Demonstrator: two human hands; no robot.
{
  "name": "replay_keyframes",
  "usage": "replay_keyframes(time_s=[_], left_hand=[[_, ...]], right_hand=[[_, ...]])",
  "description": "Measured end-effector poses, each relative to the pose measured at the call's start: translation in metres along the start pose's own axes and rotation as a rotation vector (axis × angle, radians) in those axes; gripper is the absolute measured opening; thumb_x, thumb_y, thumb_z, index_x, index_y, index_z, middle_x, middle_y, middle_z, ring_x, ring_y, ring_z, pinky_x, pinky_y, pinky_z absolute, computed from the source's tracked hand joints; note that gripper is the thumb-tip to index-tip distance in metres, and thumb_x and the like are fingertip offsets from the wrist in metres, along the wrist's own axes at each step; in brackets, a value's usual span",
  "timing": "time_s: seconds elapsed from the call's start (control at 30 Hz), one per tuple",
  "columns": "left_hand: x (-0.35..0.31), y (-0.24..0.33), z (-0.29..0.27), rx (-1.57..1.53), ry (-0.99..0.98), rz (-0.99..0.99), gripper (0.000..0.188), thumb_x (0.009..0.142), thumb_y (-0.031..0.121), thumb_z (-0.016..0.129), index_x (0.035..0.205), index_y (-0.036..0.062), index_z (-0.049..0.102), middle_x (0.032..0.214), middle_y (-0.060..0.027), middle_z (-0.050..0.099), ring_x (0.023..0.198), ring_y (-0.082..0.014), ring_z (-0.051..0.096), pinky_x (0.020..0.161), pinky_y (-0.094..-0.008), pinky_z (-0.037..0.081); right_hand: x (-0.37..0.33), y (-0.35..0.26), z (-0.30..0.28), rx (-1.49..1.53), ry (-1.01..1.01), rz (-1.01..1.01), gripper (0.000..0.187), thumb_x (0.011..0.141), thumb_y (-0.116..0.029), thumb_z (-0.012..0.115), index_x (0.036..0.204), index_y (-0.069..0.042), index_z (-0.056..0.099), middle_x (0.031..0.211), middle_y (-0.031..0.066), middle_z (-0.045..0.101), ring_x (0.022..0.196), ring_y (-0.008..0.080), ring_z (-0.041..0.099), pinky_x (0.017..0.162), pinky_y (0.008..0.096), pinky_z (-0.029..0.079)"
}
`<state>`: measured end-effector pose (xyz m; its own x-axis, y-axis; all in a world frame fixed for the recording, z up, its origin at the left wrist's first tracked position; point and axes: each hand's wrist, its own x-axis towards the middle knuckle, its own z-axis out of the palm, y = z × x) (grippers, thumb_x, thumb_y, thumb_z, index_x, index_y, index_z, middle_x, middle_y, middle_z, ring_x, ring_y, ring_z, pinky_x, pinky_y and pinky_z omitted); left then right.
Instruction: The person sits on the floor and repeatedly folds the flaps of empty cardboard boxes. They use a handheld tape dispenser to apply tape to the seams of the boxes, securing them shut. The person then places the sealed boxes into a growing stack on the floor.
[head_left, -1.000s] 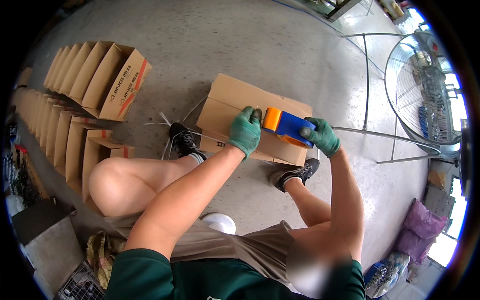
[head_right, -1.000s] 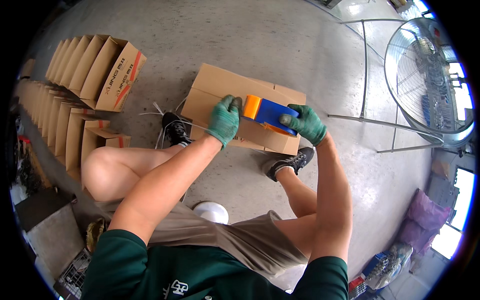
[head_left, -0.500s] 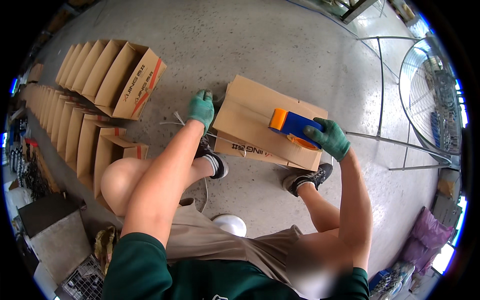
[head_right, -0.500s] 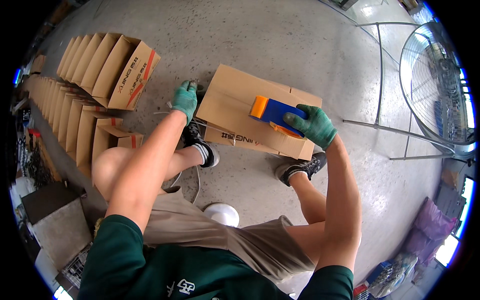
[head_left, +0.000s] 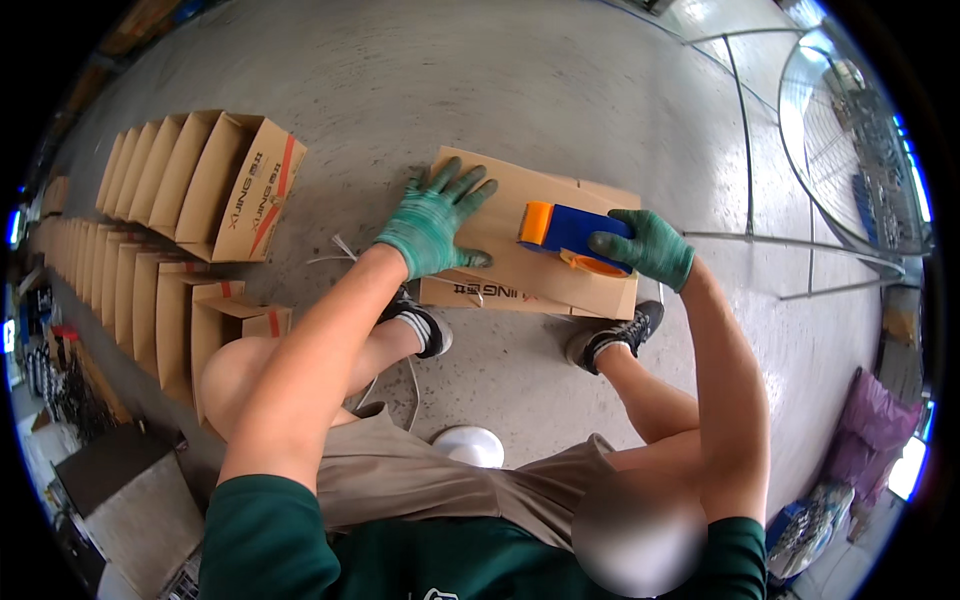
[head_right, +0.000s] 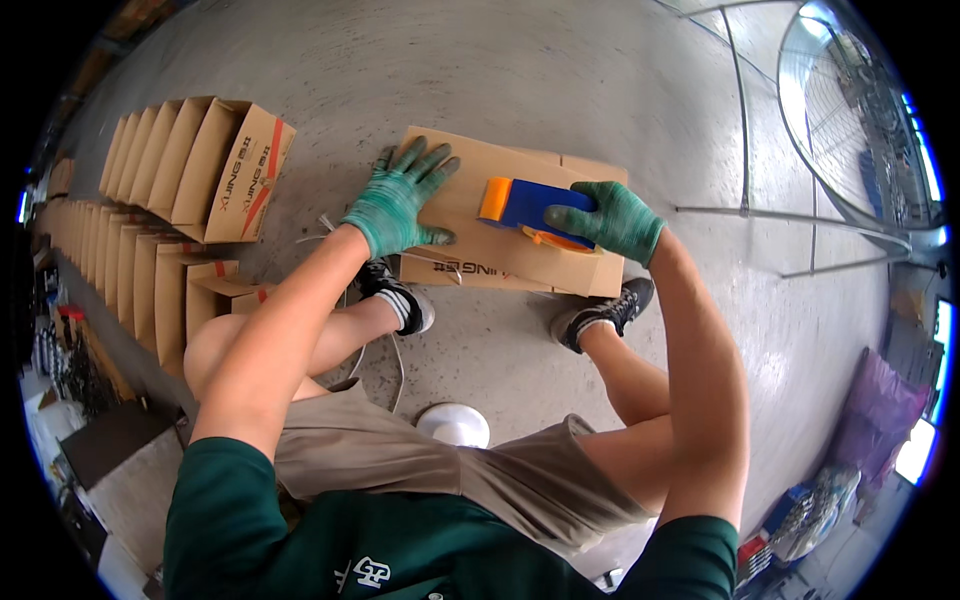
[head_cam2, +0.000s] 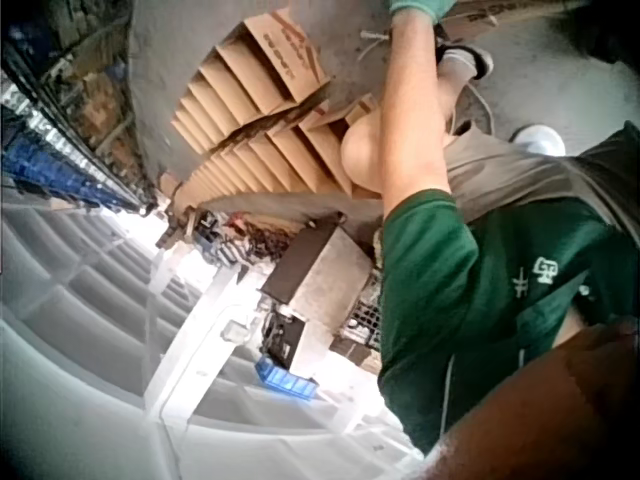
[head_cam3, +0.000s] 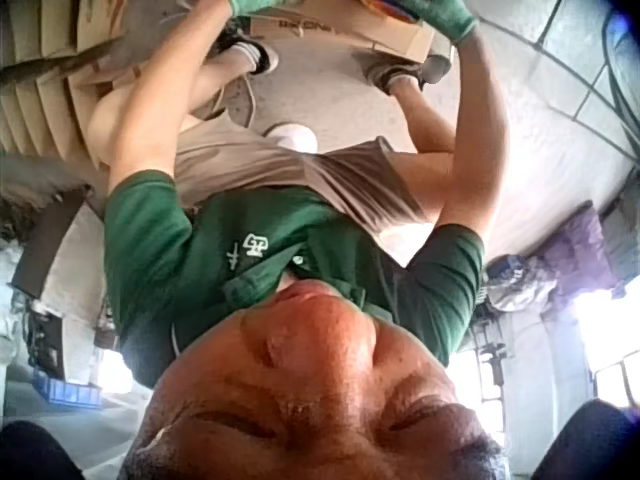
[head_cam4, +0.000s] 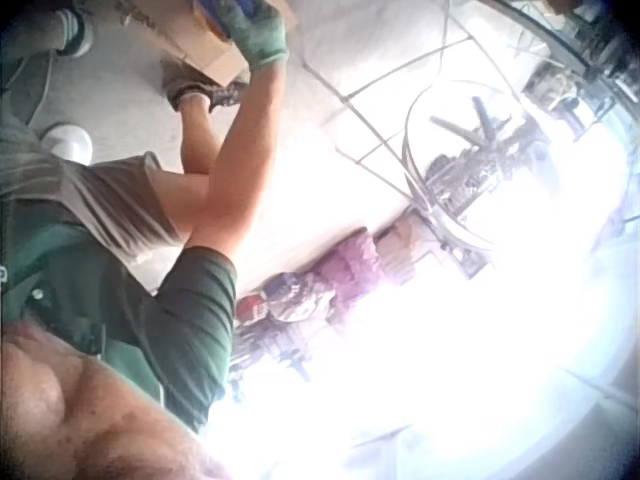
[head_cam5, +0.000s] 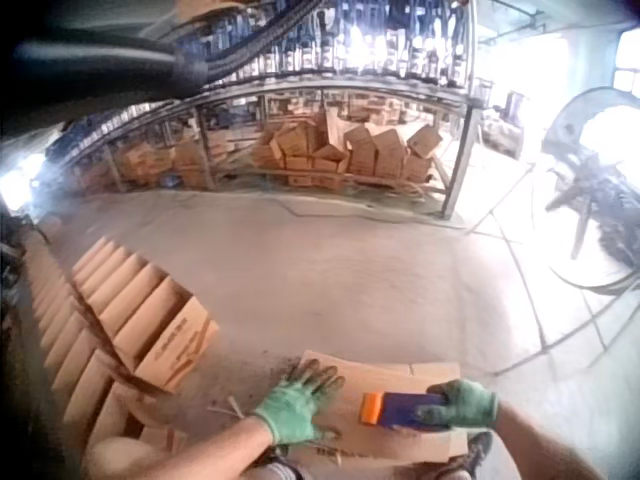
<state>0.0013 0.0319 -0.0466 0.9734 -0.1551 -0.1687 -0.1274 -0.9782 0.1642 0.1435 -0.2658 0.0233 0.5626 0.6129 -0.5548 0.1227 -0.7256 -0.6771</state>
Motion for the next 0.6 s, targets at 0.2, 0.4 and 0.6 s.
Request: replay_keyframes(time_s=[0.2,0.4,0.6], left_hand=[[0.002,0.003,-0.001,0.052,-0.054,0.02,0.098,0.077,0.066,0.071,0.159,0.0306,0.029,0.168,-0.0061,0.015,0.154,-0.0351,0.011,0.123,-0.0604,0.012],[0.004,0.012,-0.011,0.109,-0.129,0.019,0.083,0.083,0.061,0.069,0.155,0.0355,0.037,0.168,-0.0084,0.012,0.155,-0.0355,0.007,0.123,-0.0622,0.011],[0.007,0.02,-0.017,0.166,-0.183,0.041,0.068,0.09,0.055,0.063,0.152,0.0332,0.044,0.168,-0.0144,0.009,0.154,-0.0418,0.002,0.122,-0.0618,0.012]], right_hand=[[-0.09,0.081,-0.073,-0.156,0.05,0.129,0.051,0.083,-0.041,0.077,0.109,0.003,0.069,0.091,0.0088,0.071,0.081,0.0135,0.063,0.077,0.0315,0.054],[-0.135,0.143,-0.097,-0.291,0.114,0.262,0.04,0.083,-0.037,0.079,0.098,-0.001,0.07,0.08,0.0079,0.068,0.073,0.0142,0.06,0.07,0.034,0.052],[-0.088,0.137,-0.047,-0.34,0.132,0.238,0.039,0.081,-0.036,0.082,0.1,-0.005,0.068,0.084,0.0101,0.071,0.074,0.0177,0.061,0.074,0.0362,0.052]])
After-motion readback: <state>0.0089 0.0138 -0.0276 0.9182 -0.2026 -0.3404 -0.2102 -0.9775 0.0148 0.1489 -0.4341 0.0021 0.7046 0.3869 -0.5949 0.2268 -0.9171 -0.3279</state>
